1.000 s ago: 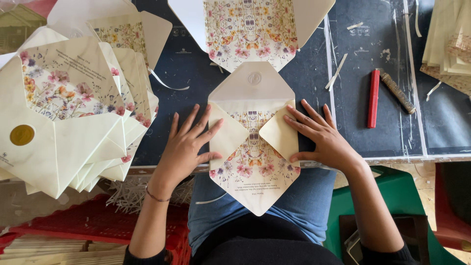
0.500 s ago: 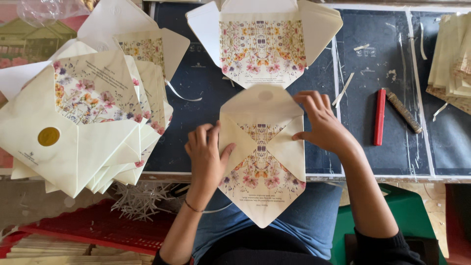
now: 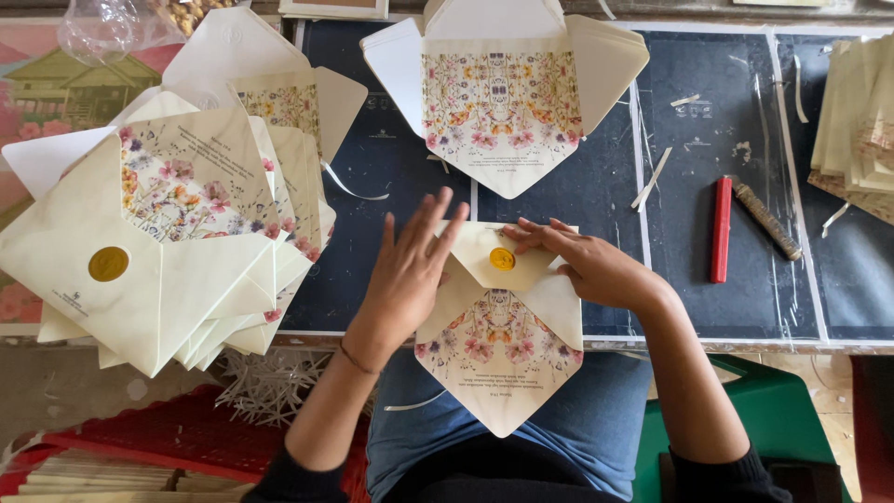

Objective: The person folds the flaps of floral-patterned envelopes and seals them with a gold sticker. They then use a red tool to press the edges of a stack of envelopes to ensure the folds are crisp.

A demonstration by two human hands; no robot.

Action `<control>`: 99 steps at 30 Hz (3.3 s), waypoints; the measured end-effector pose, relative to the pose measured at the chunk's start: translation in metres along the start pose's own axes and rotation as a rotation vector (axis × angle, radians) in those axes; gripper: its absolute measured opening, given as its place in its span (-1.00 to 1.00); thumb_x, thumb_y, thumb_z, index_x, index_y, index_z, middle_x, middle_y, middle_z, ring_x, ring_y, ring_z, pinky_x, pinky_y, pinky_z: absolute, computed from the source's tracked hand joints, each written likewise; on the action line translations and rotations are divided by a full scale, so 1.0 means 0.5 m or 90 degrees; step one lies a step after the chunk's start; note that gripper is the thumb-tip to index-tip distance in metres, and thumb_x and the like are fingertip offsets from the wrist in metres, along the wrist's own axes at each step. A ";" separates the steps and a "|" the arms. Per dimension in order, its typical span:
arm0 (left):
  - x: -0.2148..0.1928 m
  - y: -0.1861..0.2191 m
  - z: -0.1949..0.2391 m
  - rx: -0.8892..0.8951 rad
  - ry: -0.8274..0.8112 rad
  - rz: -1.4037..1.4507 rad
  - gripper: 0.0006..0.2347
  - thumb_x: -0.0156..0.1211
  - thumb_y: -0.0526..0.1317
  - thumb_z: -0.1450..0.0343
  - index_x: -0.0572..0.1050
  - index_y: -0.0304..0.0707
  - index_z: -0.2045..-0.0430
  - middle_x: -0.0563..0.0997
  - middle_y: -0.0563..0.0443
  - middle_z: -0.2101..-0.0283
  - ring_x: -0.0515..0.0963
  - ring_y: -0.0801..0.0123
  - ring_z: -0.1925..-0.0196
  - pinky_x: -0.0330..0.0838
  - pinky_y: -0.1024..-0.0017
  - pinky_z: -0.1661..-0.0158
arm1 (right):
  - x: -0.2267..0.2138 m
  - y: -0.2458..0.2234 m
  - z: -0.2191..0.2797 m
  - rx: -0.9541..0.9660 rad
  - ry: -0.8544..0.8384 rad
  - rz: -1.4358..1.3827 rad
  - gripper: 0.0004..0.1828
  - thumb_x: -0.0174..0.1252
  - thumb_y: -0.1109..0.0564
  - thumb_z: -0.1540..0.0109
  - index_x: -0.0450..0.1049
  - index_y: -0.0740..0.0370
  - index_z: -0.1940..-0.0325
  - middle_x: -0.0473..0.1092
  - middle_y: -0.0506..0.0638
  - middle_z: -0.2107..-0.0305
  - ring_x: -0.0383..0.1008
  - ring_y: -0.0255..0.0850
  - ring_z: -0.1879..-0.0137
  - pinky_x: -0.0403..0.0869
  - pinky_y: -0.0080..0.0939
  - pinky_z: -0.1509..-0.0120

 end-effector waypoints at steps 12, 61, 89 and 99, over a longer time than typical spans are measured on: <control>0.042 0.032 0.004 0.011 -0.107 -0.016 -0.36 0.02 -0.39 -0.45 0.17 -0.24 -0.57 0.06 -0.11 -0.69 -0.02 0.00 -0.71 -0.20 -0.34 -0.51 | 0.101 0.007 0.040 -0.096 0.058 0.311 -0.02 -0.12 0.54 -0.10 0.27 0.04 -0.62 0.25 -0.01 -0.56 0.12 0.02 -0.68 0.15 0.34 -0.63; -0.095 -0.039 0.063 0.054 -0.069 0.440 -0.79 -0.10 -0.31 -0.65 0.45 -0.38 -0.10 0.40 0.21 0.62 0.19 0.65 0.74 0.07 0.64 0.71 | -0.066 0.162 0.242 0.200 0.674 0.292 -0.51 0.04 -0.08 -0.68 0.49 0.47 -0.35 0.32 0.40 -0.18 0.31 0.29 -0.32 0.43 0.33 -0.04; 0.061 0.049 0.053 0.173 0.060 0.072 -0.51 -0.09 -0.13 -0.56 0.40 0.06 -0.47 0.24 -0.29 -0.61 0.11 -0.09 -0.68 -0.13 -0.23 -0.52 | 0.144 -0.006 0.073 -0.033 0.270 0.262 -0.51 0.09 0.00 -0.44 0.47 0.11 -0.45 0.40 0.00 -0.39 0.32 0.04 -0.56 0.31 0.12 -0.55; 0.042 0.049 0.052 0.163 -0.018 0.069 -0.59 -0.13 0.00 -0.64 0.41 0.21 -0.43 0.39 -0.03 -0.51 0.19 -0.01 -0.64 -0.13 -0.23 -0.55 | 0.049 0.023 -0.022 0.116 0.087 0.404 -0.07 0.26 -0.51 -0.13 0.34 -0.38 -0.58 0.23 -0.20 -0.49 0.22 0.08 -0.43 0.41 0.10 -0.19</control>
Point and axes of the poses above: each hand's wrist, its own z-axis away from the middle knuckle, its own x-axis out of the palm, y = z × x, the point moved 5 cm from there along -z, towards the middle knuckle
